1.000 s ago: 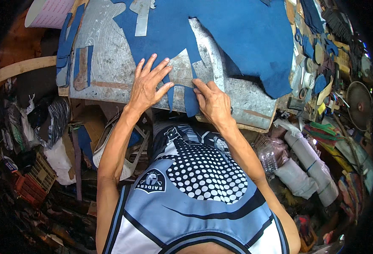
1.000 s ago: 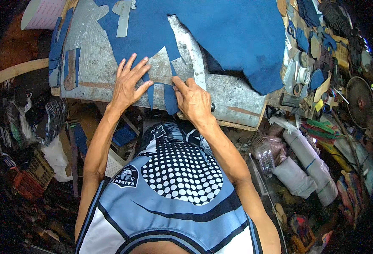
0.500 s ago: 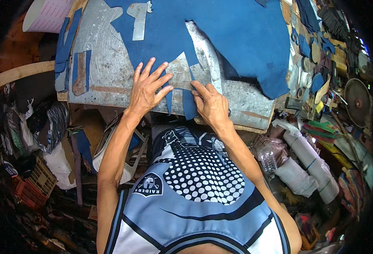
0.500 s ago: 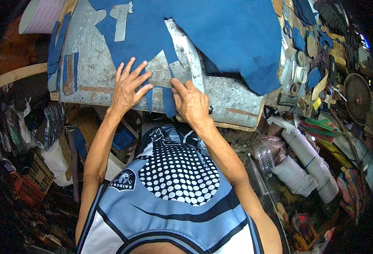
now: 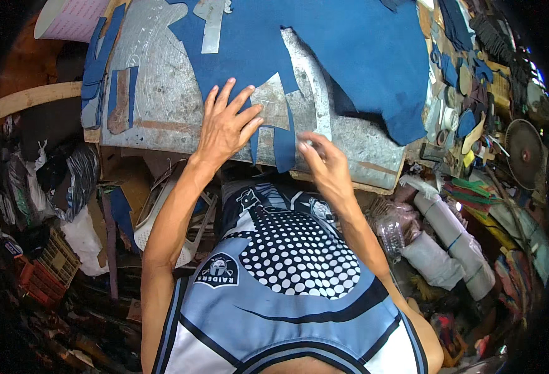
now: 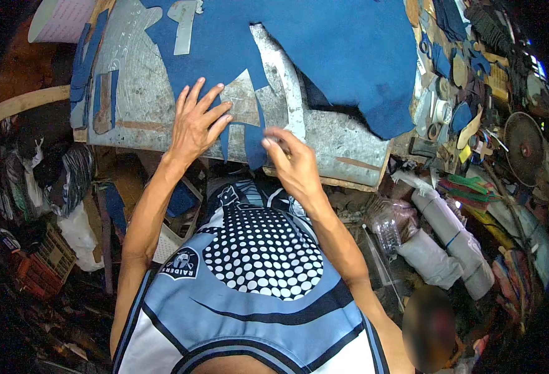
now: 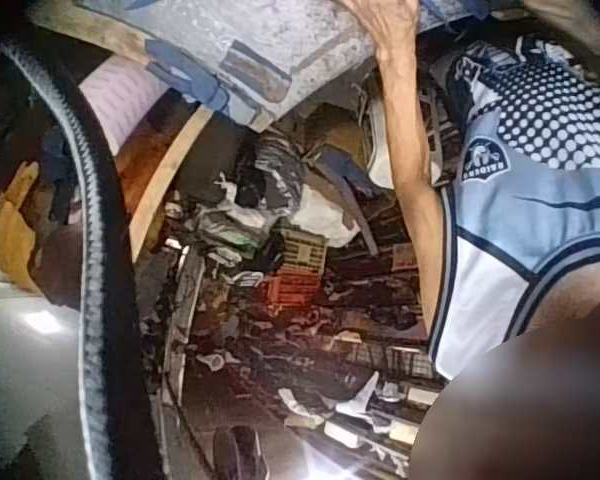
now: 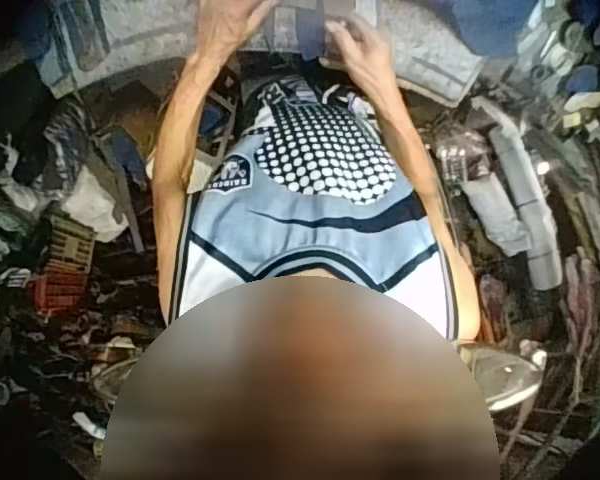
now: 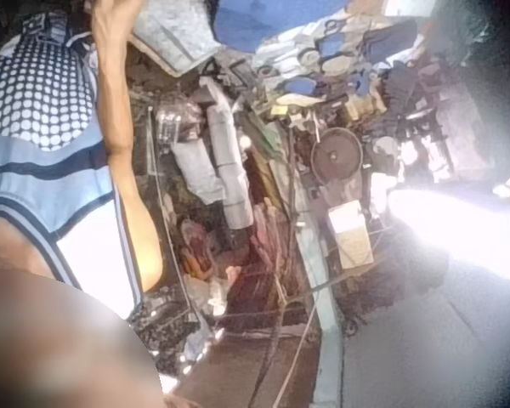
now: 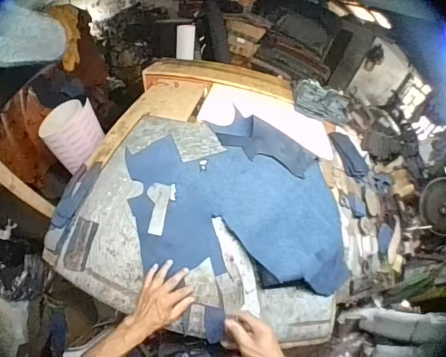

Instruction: Cut leather pieces using a paper template and a small knife.

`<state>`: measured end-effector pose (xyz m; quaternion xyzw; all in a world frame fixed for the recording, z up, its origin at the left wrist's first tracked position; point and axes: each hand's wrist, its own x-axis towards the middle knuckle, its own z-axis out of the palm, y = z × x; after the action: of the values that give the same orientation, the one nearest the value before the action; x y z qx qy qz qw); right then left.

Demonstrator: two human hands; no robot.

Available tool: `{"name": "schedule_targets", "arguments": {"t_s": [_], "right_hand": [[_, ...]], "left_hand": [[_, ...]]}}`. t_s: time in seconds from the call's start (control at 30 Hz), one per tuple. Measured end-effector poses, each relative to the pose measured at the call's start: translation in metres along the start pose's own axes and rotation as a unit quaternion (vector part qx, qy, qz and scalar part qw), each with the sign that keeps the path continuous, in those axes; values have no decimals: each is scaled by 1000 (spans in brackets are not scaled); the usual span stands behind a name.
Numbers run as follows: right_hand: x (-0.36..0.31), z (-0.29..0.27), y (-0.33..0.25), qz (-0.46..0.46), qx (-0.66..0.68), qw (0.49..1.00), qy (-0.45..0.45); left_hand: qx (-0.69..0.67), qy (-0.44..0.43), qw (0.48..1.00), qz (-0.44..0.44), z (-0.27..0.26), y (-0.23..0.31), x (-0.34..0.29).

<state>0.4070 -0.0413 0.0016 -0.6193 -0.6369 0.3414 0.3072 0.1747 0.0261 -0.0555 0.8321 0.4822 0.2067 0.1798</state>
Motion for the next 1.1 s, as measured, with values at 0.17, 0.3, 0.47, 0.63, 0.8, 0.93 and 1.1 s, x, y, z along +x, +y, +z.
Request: {"name": "schedule_targets", "arguments": {"t_s": [0.17,0.3,0.47,0.63,0.8,0.93,1.1], "right_hand": [[-69,-14,-23,394,367,831,-143],[-52,-8,-32,359,169,902,-169],[18,28,-31,-36,-56,995,-76],[47,59,-35,-18,-99,994,-33],[50,71,-32,6,-116,993,-19],[53,74,-34,15,-127,992,-23],[54,76,-34,16,-132,991,-19]], "left_hand": [[69,-43,992,96,-12,11,21],[75,-253,948,179,-28,12,61],[-88,-503,860,-15,-47,5,150],[-295,-604,724,-155,-30,-14,184],[-331,-590,723,-139,-31,-32,190],[-347,-599,707,-146,-26,-39,192],[-344,-595,712,-147,-24,-37,192]]}}
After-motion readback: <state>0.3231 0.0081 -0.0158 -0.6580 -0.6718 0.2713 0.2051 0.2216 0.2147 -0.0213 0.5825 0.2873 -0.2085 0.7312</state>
